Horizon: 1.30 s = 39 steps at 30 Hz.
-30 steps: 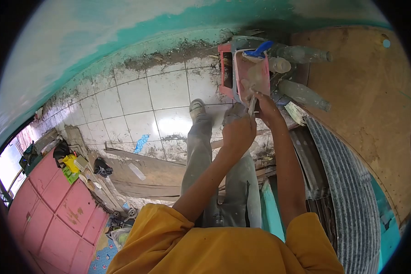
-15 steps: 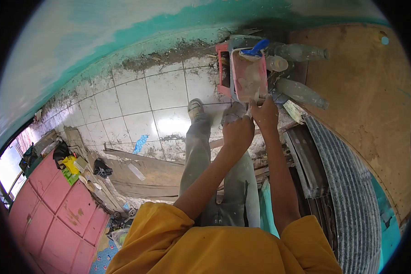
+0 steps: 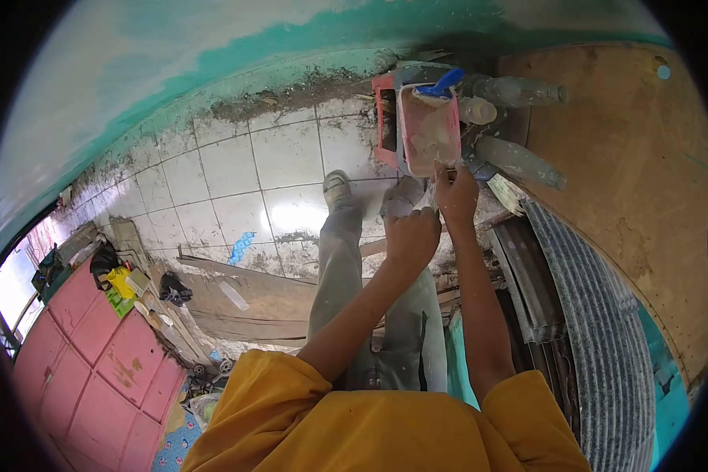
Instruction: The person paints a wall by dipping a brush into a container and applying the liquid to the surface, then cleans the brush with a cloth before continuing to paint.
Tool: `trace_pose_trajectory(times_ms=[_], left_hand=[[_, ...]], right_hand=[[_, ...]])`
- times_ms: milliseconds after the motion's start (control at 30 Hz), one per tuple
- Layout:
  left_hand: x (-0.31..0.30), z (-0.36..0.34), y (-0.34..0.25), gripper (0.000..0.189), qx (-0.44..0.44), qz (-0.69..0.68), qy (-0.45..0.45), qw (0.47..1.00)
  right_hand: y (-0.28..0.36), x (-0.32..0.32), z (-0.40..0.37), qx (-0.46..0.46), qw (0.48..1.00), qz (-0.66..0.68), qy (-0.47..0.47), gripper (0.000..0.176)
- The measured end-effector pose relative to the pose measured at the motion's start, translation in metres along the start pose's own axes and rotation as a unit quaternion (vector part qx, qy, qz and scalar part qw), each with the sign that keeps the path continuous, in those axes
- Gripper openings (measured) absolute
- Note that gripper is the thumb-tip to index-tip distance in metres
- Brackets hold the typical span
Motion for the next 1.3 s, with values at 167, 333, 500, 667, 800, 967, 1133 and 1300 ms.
trace_pose_trajectory(times_ms=[167,333,500,667,800,967,1133,1300], left_hand=[[-0.002,-0.004,-0.002,0.022,0.007,-0.001,-0.038,0.999],[-0.002,-0.005,-0.002,0.023,0.008,-0.016,-0.061,0.998],[-0.005,-0.004,-0.004,0.024,0.013,-0.012,-0.067,0.998],[-0.003,0.001,0.004,0.029,-0.033,-0.035,-0.024,0.999],[-0.003,0.005,0.008,0.033,-0.074,-0.094,0.023,0.993],[0.001,0.007,0.003,0.031,-0.06,-0.151,0.05,0.985],[0.011,0.011,-0.001,0.028,-0.034,-0.216,0.117,0.969],[0.038,0.025,-0.002,0.032,-0.109,-0.365,0.181,0.907]], right_hand=[[0.014,-0.004,0.0,-0.006,0.999,0.003,-0.034,0.029],[0.025,-0.008,0.003,0.002,0.996,0.065,-0.054,0.031],[0.018,-0.002,0.012,0.027,0.997,0.062,-0.042,0.034],[0.013,0.0,0.014,0.032,0.993,0.107,-0.043,0.039],[0.021,-0.004,0.004,0.08,0.979,0.19,-0.004,0.041],[0.03,-0.015,-0.025,0.078,0.959,0.274,-0.015,0.037],[0.035,-0.035,-0.049,0.115,0.917,0.381,-0.027,0.037],[0.007,-0.057,-0.049,0.125,0.952,0.277,-0.047,0.031]])
Point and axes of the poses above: each hand's wrist, its own z-axis towards the middle knuckle, its own x-axis out of the palm, y = z × x, the point moved 2 cm from there along z, towards the middle knuckle, and after that the axes turned 5 degrees about -x, right-handed, at the moved point
